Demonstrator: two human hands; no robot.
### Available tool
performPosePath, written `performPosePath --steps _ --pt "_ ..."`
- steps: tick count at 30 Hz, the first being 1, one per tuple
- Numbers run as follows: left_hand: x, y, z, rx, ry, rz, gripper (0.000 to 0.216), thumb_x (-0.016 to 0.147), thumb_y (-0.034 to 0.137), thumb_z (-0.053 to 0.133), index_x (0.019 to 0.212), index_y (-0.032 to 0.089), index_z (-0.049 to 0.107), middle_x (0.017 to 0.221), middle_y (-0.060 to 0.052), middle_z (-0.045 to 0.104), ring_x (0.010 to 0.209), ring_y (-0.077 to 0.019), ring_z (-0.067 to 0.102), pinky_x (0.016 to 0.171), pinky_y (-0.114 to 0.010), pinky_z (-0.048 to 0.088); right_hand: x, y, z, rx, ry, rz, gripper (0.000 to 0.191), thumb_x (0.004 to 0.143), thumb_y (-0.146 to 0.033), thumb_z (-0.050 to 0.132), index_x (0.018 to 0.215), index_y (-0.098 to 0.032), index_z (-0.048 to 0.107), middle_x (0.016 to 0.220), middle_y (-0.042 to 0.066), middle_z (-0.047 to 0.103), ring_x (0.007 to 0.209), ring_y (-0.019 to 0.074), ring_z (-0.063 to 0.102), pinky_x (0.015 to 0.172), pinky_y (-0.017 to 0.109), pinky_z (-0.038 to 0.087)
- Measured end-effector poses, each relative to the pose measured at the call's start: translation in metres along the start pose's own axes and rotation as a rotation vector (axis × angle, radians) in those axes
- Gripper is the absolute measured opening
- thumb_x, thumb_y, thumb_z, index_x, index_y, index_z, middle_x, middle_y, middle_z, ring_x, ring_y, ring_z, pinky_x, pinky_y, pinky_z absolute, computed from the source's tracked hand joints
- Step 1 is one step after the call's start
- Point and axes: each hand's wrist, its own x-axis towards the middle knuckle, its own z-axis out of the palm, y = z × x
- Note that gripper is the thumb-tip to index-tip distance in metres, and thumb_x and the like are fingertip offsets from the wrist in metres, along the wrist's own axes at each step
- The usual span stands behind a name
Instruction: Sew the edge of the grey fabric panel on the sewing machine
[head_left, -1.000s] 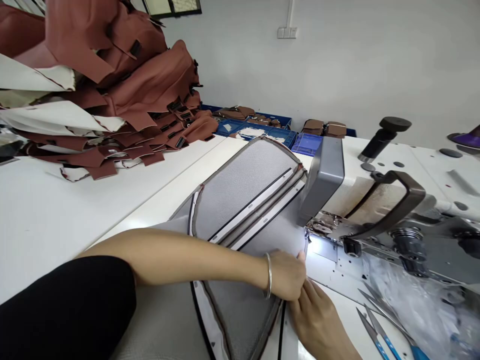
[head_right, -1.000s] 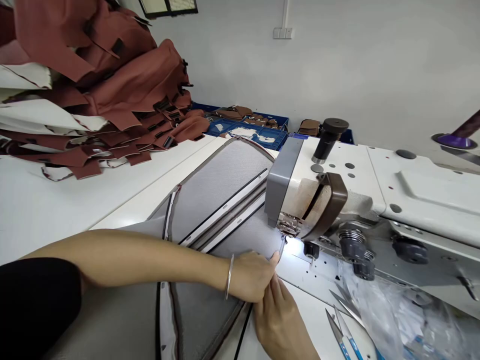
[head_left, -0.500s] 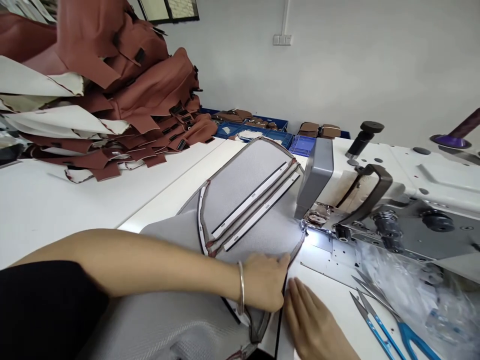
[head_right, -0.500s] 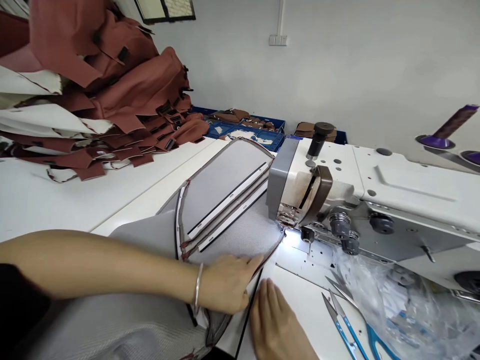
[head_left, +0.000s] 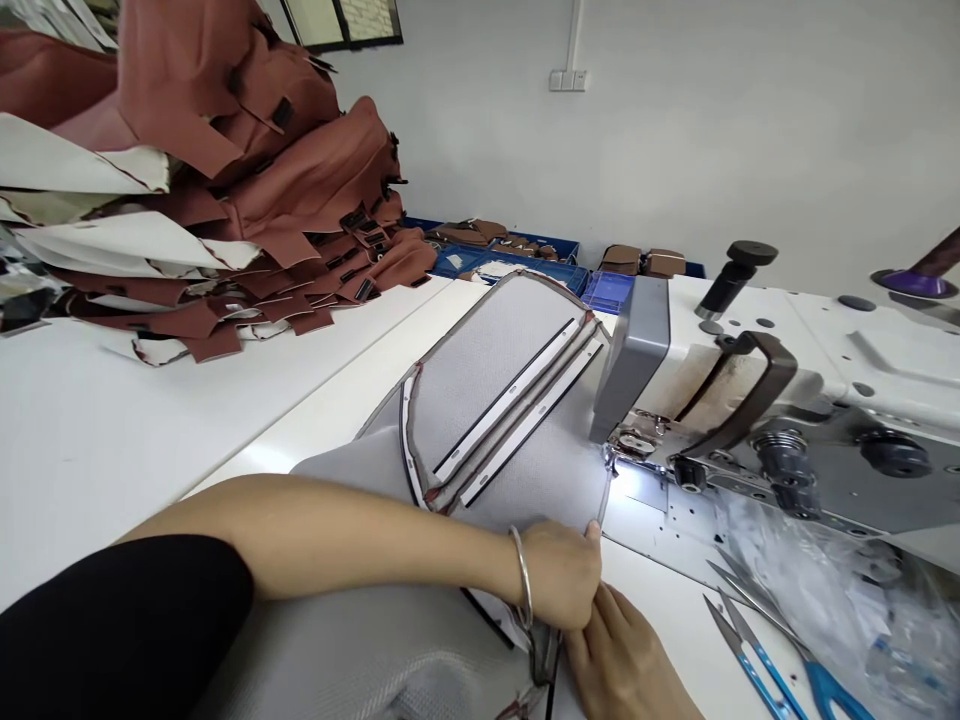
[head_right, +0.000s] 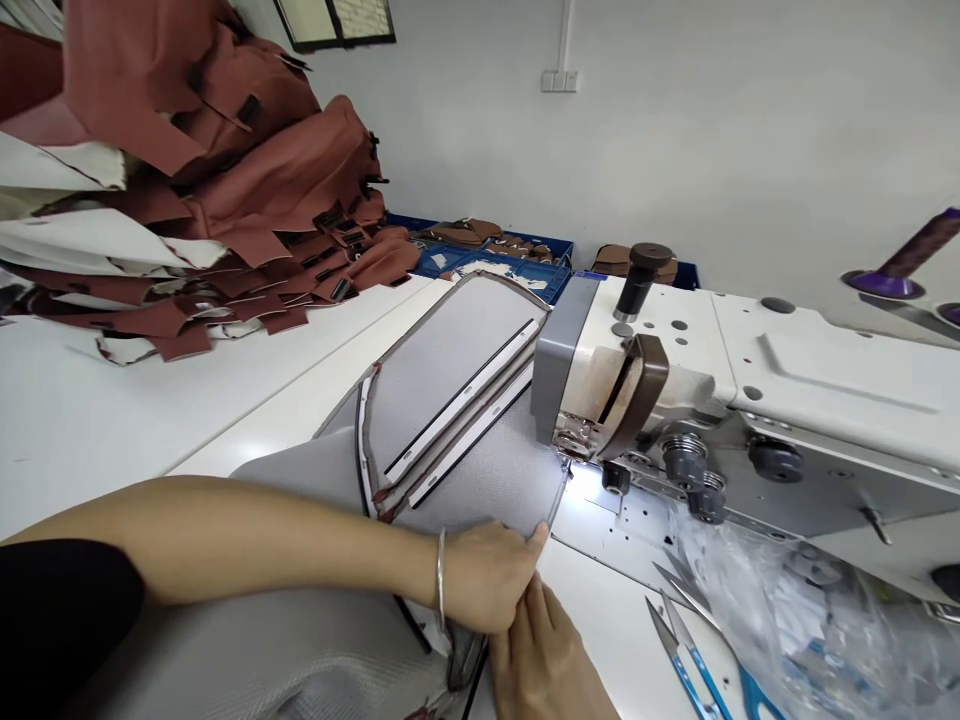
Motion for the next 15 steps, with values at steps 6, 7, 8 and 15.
performPosePath --steps 6,7,8,15 --pt "0.015 -0.006 -0.009 -0.013 0.061 0.017 0.085 0.071 0.018 0.048 0.144 -0.008 0.013 0.106 -0.019 0.063 0.092 -0.0288 0.062 0.074 -0.037 0.050 0.003 0.016 0.006 -0.008 -0.001 0.027 0.021 0.076 0.000 0.040 0.087 -0.006 0.057 0.079 0.015 0.058 0.079 0.0215 0.055 0.071 0.038 0.048" --pt "0.018 -0.008 -0.010 -0.011 0.074 0.027 0.086 0.070 0.018 0.048 0.144 -0.008 0.013 0.105 -0.018 0.063 0.090 -0.0284 0.062 0.073 -0.037 0.050 0.004 0.018 0.007 -0.008 -0.002 0.033 0.021 0.075 0.001 0.039 0.086 -0.006 0.057 0.079 0.015 0.058 0.079 0.0213 0.055 0.070 0.038 0.048" --pt "0.021 -0.009 -0.011 -0.008 0.089 0.034 0.086 0.070 0.017 0.048 0.144 -0.009 0.014 0.104 -0.018 0.063 0.089 -0.0280 0.063 0.071 -0.036 0.050 0.004 0.021 0.008 -0.006 -0.003 0.039 0.022 0.075 0.001 0.039 0.084 -0.006 0.057 0.079 0.014 0.058 0.078 0.0209 0.055 0.070 0.037 0.048" --pt "0.039 -0.017 -0.017 0.006 0.210 0.056 0.080 0.067 0.013 0.051 0.137 -0.015 0.025 0.090 -0.016 0.066 0.075 -0.0254 0.062 0.056 -0.035 0.043 0.002 0.032 0.013 0.012 -0.018 0.134 0.030 0.077 0.002 0.035 0.095 -0.004 0.058 0.086 0.016 0.059 0.084 0.0201 0.055 0.077 0.036 0.047"
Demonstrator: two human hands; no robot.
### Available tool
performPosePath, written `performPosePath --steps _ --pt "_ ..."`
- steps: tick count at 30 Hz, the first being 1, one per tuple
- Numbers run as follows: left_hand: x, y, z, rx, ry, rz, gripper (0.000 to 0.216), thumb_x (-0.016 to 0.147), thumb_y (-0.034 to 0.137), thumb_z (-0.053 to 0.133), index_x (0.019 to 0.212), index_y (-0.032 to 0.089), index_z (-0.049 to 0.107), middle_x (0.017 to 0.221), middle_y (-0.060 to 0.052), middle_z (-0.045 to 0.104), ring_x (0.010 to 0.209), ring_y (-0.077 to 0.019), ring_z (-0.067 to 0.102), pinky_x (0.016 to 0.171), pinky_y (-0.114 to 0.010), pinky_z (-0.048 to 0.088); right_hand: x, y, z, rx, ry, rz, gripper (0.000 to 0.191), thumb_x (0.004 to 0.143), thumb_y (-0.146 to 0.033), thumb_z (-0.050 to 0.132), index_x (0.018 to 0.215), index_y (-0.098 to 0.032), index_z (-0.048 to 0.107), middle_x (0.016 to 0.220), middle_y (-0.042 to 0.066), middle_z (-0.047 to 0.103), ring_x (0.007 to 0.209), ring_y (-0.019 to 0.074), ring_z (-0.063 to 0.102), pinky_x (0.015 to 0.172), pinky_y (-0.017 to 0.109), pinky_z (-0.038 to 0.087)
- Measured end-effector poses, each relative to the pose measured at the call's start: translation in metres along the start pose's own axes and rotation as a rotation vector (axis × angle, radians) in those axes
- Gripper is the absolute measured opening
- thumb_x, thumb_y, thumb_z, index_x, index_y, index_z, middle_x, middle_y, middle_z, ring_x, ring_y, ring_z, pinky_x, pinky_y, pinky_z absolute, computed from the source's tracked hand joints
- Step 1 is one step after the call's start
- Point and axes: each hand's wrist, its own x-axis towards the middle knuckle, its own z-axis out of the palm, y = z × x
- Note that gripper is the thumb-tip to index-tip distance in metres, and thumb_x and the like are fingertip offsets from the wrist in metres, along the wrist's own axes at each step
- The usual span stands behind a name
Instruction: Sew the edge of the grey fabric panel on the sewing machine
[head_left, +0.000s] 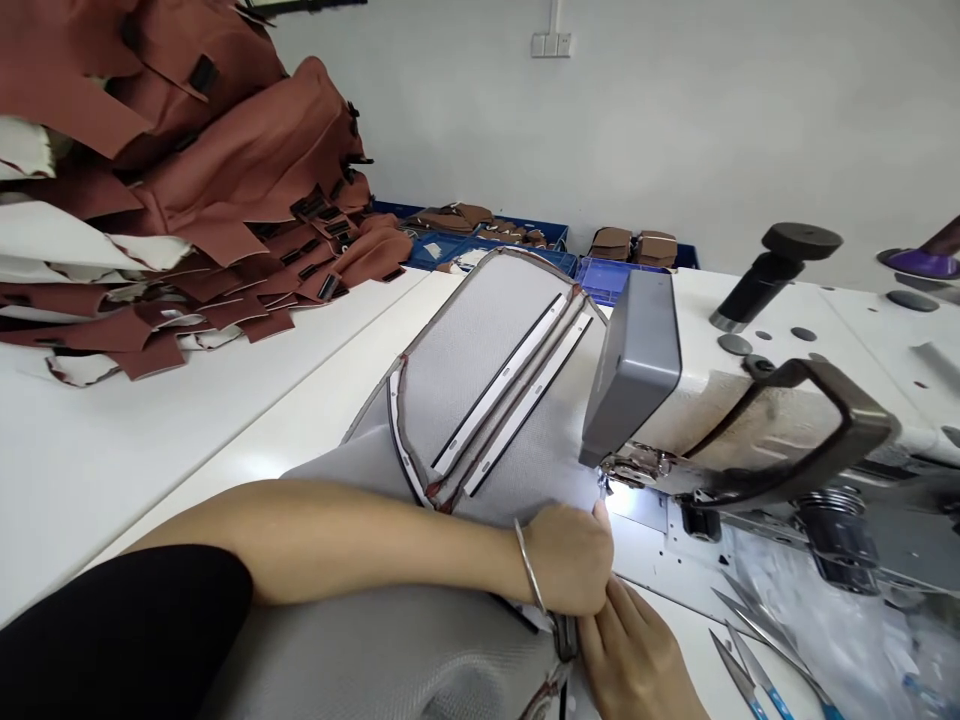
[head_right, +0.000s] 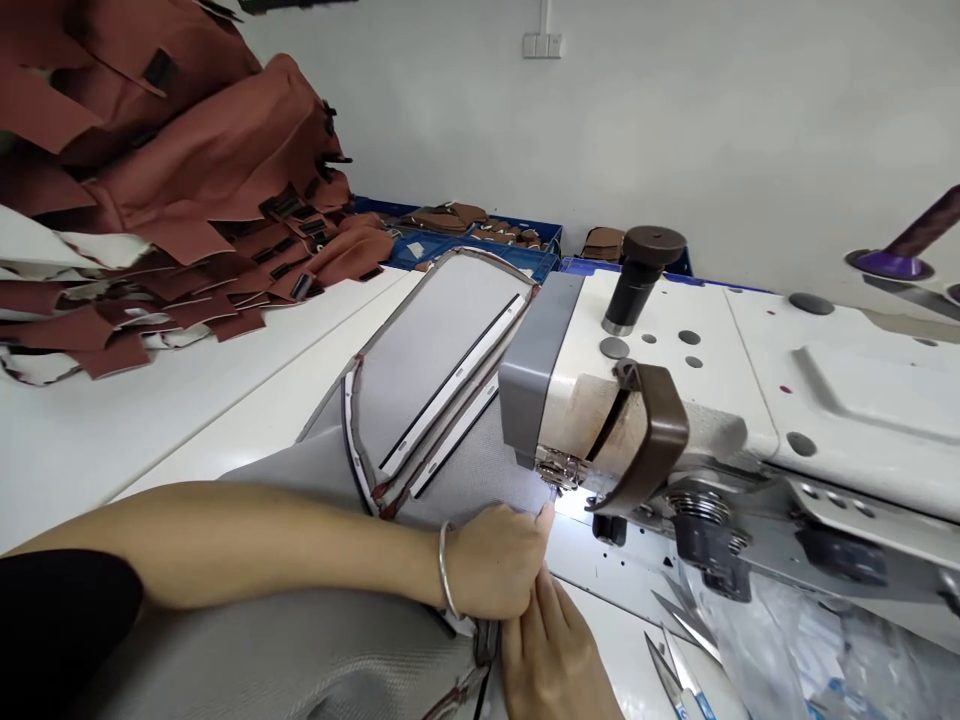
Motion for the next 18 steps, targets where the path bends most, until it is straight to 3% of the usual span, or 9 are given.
performPosePath --steps 5,8,12,13,15,16,17,18 --pt "0.014 -0.009 0.006 -0.064 0.102 -0.028 0.058 0.065 0.015 0.053 0.118 -0.006 0.049 0.082 -0.015 0.065 0.066 -0.0246 0.059 0.051 -0.036 0.038 -0.003 0.005 0.002 -0.046 -0.018 0.008 0.031 0.079 0.001 0.034 0.099 -0.001 0.057 0.097 0.020 0.059 0.101 0.0265 0.054 0.083 0.038 0.048" --pt "0.018 -0.007 -0.003 -0.075 0.113 -0.072 0.041 0.067 0.015 0.052 0.106 0.001 0.057 0.085 -0.016 0.065 0.068 -0.0236 0.059 0.053 -0.034 0.039 -0.005 0.007 0.002 -0.057 -0.032 0.021 0.031 0.079 0.002 0.034 0.102 0.002 0.055 0.102 0.022 0.058 0.106 0.0315 0.052 0.083 0.041 0.049" --pt "-0.004 0.023 -0.016 0.111 -0.116 0.073 0.028 0.078 0.014 0.050 0.099 0.004 0.066 0.104 -0.018 0.062 0.090 -0.0263 0.058 0.065 -0.035 0.044 -0.013 0.010 0.000 0.034 0.020 0.010 0.023 0.082 0.000 0.040 0.097 -0.004 0.057 0.094 0.018 0.060 0.104 0.0297 0.054 0.080 0.042 0.052" --pt "-0.014 0.034 -0.013 0.190 -0.170 0.078 0.030 0.081 0.014 0.049 0.103 0.003 0.066 0.108 -0.019 0.061 0.095 -0.0275 0.057 0.070 -0.037 0.044 -0.015 0.010 -0.001 0.056 0.045 -0.001 0.021 0.083 -0.002 0.043 0.097 -0.004 0.057 0.095 0.018 0.060 0.107 0.0304 0.053 0.081 0.042 0.052" --pt "-0.038 0.051 0.009 0.331 -0.143 -0.025 0.042 0.088 0.020 0.043 0.124 0.002 0.057 0.112 -0.023 0.059 0.098 -0.0313 0.056 0.077 -0.045 0.042 -0.020 0.006 -0.005 0.071 0.056 -0.027 0.020 0.085 -0.007 0.044 0.101 -0.003 0.057 0.105 0.022 0.058 0.117 0.0325 0.048 0.084 0.042 0.053" --pt "-0.051 0.056 0.025 0.432 -0.028 -0.048 0.045 0.093 0.022 0.033 0.130 0.008 0.054 0.116 -0.022 0.058 0.105 -0.0339 0.054 0.083 -0.049 0.039 -0.021 0.003 -0.007 0.069 0.042 -0.049 0.022 0.087 -0.009 0.043 0.103 -0.003 0.057 0.110 0.023 0.057 0.121 0.0331 0.046 0.085 0.042 0.053" --pt "-0.063 0.059 0.043 0.520 0.077 0.079 0.046 0.095 0.024 0.029 0.132 0.014 0.053 0.117 -0.020 0.059 0.108 -0.0349 0.053 0.083 -0.050 0.037 -0.021 -0.001 -0.009 0.066 0.019 -0.071 0.025 0.087 -0.010 0.041 0.105 -0.002 0.057 0.113 0.022 0.056 0.122 0.0333 0.044 0.086 0.042 0.053" --pt "-0.073 0.059 0.061 0.592 0.182 0.082 0.046 0.095 0.024 0.028 0.133 0.018 0.053 0.120 -0.017 0.058 0.111 -0.0351 0.051 0.085 -0.051 0.035 -0.021 -0.005 -0.011 0.066 -0.002 -0.093 0.027 0.087 -0.009 0.039 0.106 -0.001 0.057 0.114 0.022 0.056 0.122 0.0336 0.044 0.086 0.043 0.053"
